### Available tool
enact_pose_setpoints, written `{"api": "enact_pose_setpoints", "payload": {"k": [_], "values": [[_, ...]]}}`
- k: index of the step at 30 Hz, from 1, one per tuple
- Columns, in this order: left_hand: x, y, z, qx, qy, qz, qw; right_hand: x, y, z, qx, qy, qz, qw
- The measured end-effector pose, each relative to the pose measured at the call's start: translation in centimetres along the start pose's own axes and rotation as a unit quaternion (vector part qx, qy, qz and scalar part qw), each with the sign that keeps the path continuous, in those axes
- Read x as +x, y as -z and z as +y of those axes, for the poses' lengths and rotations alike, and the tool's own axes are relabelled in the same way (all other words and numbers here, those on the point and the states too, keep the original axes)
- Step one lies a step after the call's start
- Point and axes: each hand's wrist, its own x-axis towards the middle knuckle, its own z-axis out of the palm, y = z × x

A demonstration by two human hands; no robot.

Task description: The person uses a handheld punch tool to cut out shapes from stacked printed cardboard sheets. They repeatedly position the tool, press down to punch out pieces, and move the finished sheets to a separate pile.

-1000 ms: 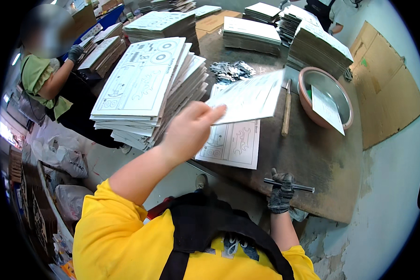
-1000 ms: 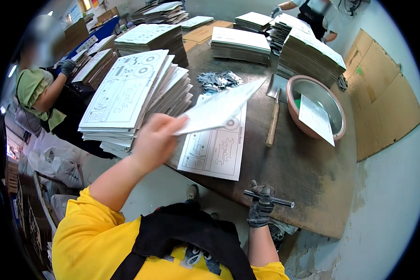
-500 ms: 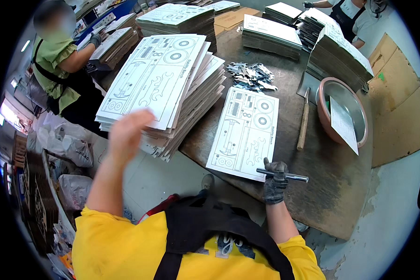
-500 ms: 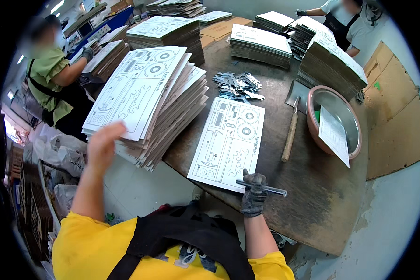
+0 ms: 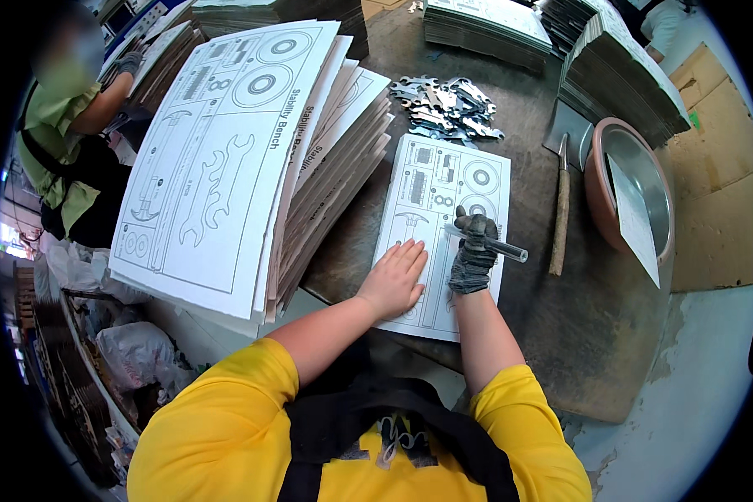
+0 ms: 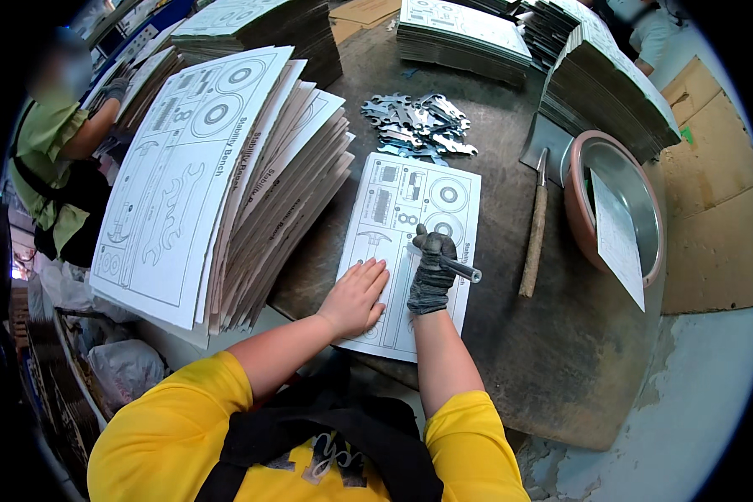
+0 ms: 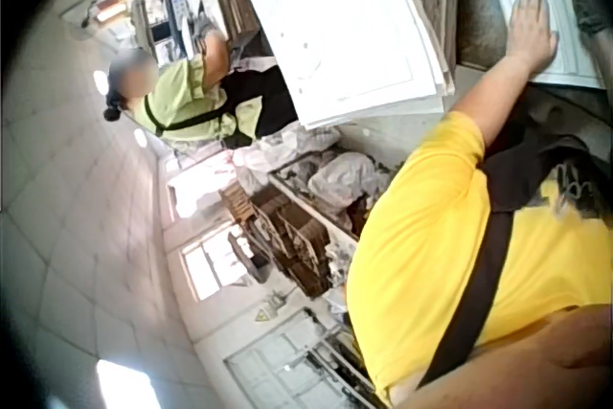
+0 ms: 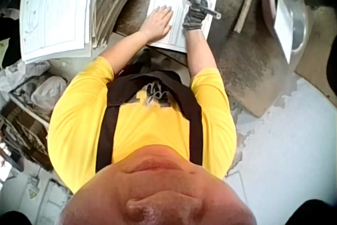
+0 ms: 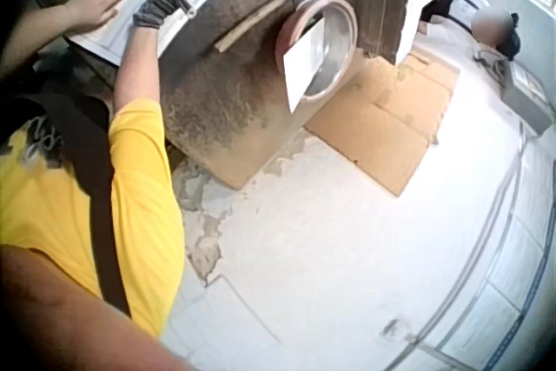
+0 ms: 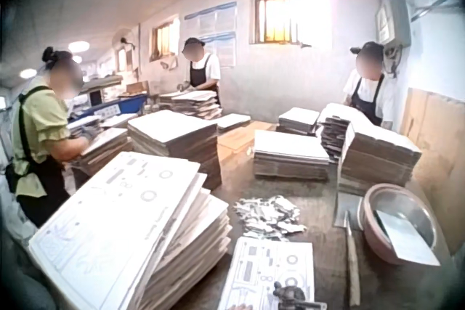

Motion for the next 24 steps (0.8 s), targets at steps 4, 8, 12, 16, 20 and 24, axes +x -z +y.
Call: {"api": "enact_pose_setpoints", "payload": {"k": [4, 8, 12, 16, 20, 24], "values": [[0.1, 0.4, 0.0, -0.03, -0.004, 0.018, 0.999, 0.7, 0.1, 1.0, -0.003, 0.03, -0.041, 0.999], [0.2, 0.6, 0.2, -0.026, 0.0, 0.024, 0.999, -0.5, -0.3, 1.0, -0.102, 0.068, -0.104, 0.987], [0.2, 0.3, 0.3, -0.009, 0.008, 0.037, 0.999, -3.6, -0.4, -0.5, -0.224, 0.027, -0.126, 0.966], [0.3, -0.1, 0.1, 0.005, 0.004, 0.036, 0.999, -11.7, 2.7, -0.8, 0.014, -0.194, -0.139, 0.971], [0.0, -0.4, 0.4, 0.013, 0.003, 0.035, 0.999, -17.6, 3.9, -2.3, -0.301, 0.107, -0.247, 0.915], [0.1, -0.4, 0.4, 0.069, 0.01, 0.002, 0.998, -17.7, 3.5, -2.9, -0.28, 0.191, -0.239, 0.91]]}}
